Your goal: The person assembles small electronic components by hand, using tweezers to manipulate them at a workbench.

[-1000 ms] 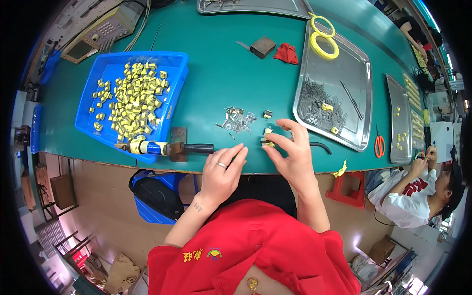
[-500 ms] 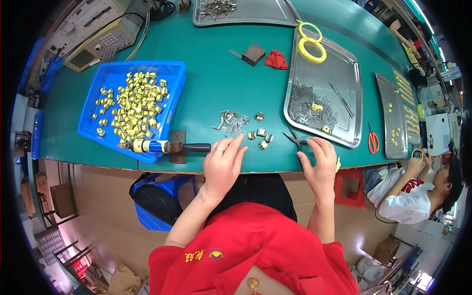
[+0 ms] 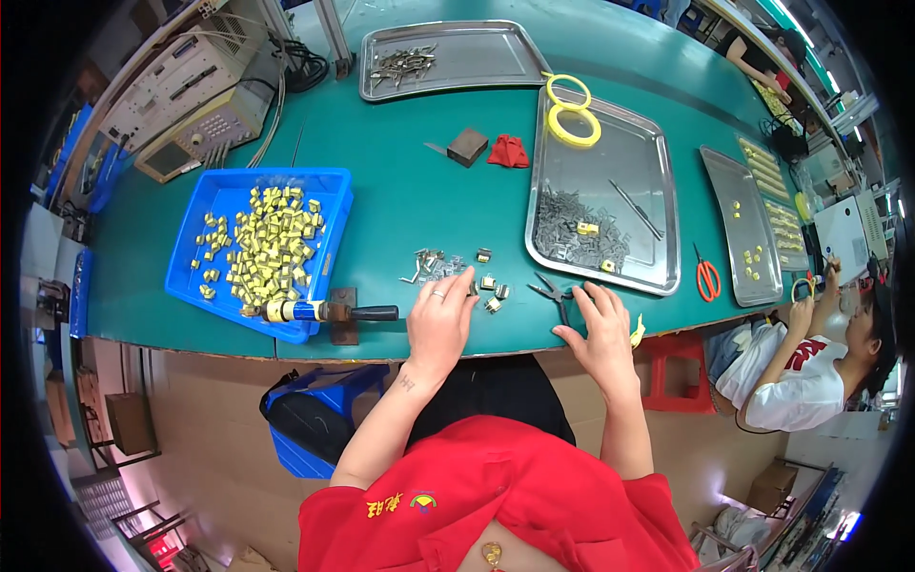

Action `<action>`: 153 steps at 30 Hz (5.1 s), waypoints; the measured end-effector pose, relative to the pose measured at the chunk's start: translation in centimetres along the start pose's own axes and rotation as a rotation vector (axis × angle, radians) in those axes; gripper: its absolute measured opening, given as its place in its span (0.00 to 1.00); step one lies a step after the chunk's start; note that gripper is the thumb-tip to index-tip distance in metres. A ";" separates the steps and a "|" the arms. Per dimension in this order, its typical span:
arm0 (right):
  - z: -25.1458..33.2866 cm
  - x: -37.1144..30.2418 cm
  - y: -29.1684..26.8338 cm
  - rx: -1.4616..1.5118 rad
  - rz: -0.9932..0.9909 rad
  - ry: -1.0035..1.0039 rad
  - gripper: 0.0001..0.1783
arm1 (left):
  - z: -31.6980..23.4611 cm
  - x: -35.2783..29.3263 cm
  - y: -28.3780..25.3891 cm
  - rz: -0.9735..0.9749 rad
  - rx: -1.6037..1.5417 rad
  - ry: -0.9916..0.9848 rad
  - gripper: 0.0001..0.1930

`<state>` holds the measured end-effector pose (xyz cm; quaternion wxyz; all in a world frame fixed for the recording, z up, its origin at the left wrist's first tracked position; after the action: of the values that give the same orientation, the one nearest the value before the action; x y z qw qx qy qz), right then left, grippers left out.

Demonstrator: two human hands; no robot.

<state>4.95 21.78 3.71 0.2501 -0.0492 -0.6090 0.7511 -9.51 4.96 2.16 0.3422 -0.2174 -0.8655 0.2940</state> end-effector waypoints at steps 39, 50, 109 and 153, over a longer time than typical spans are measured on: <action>4.6 -2.6 1.8 0.808 -0.015 0.109 0.03 | -0.1 -4.6 -0.8 0.026 -1.612 -0.649 0.17; 6.0 -1.8 1.2 0.822 -0.060 0.023 0.06 | -0.1 -4.6 -1.0 0.052 -1.782 -0.640 0.17; 7.7 -2.6 0.0 0.785 -0.121 -0.039 0.05 | -0.4 -4.9 -3.3 -0.041 -1.648 -0.582 0.15; 8.3 -2.8 -0.7 0.591 -0.186 -0.219 0.15 | -3.3 -5.1 -2.3 0.156 -1.528 -0.500 0.14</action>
<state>4.42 13.24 5.79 0.2541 0.1625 -0.3898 0.8701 -4.07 1.47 3.29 -0.1263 -0.3787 -0.8607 -0.3159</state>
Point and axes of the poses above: each hand's wrist, its own x-axis towards the middle knuckle, its own y-axis out of the palm, z = x × y, the point moved 7 cm from there along x, towards the middle knuckle, and after that the axes turned 4 degrees about -x, right-handed, at the moved point
